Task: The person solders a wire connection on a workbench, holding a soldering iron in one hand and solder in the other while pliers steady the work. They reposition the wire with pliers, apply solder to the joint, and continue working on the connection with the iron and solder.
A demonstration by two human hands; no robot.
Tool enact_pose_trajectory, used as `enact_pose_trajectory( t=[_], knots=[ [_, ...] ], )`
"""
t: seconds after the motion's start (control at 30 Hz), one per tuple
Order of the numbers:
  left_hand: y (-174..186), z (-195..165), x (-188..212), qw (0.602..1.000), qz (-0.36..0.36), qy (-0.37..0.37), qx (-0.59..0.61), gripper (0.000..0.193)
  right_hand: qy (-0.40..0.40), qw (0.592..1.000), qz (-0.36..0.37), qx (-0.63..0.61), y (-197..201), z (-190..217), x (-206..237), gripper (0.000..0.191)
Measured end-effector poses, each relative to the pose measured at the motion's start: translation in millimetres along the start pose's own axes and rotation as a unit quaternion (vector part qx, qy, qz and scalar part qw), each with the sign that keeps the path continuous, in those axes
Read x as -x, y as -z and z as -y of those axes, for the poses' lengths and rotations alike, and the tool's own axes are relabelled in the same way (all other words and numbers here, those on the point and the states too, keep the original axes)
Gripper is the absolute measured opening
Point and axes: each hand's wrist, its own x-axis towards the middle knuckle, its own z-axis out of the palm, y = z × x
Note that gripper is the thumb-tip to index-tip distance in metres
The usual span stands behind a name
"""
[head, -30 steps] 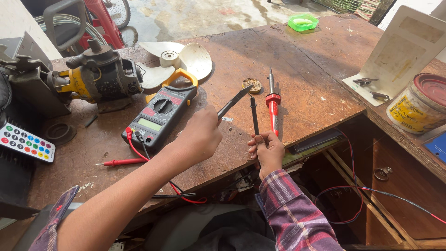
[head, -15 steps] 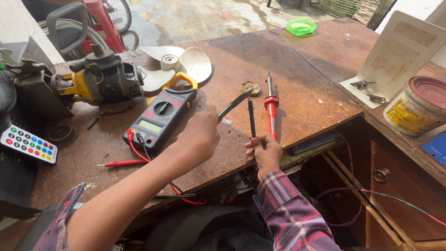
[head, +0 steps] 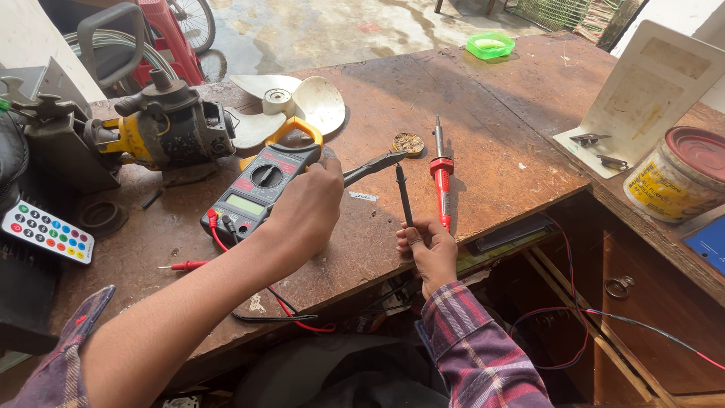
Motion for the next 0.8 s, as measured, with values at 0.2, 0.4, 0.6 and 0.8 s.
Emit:
enact_pose_trajectory(
  t=[0.2, 0.4, 0.6, 0.8],
  knots=[
    [6.4, 8.7, 4.9, 1.0, 0.009, -0.017, 0.019, 0.028, 0.003, 0.998, 0.048, 0.044, -0.3, 9.6, 4.4, 0.022],
    [6.7, 8.9, 14.2, 0.998, 0.057, -0.012, 0.014, 0.024, 0.042, 0.982, 0.144, 0.111, 0.9, 15.8, 13.3, 0.037],
    [-1.0, 11.5, 26.7, 0.997, 0.065, -0.028, 0.006, 0.02, 0.033, 0.982, 0.161, 0.089, 4.7, 6.7, 13.7, 0.016],
    [-2.9, 17.6, 34.1, 0.997, 0.044, -0.059, -0.006, 0.024, 0.03, 0.981, 0.172, 0.078, 12.3, -2.0, 6.5, 0.007]
  ],
)
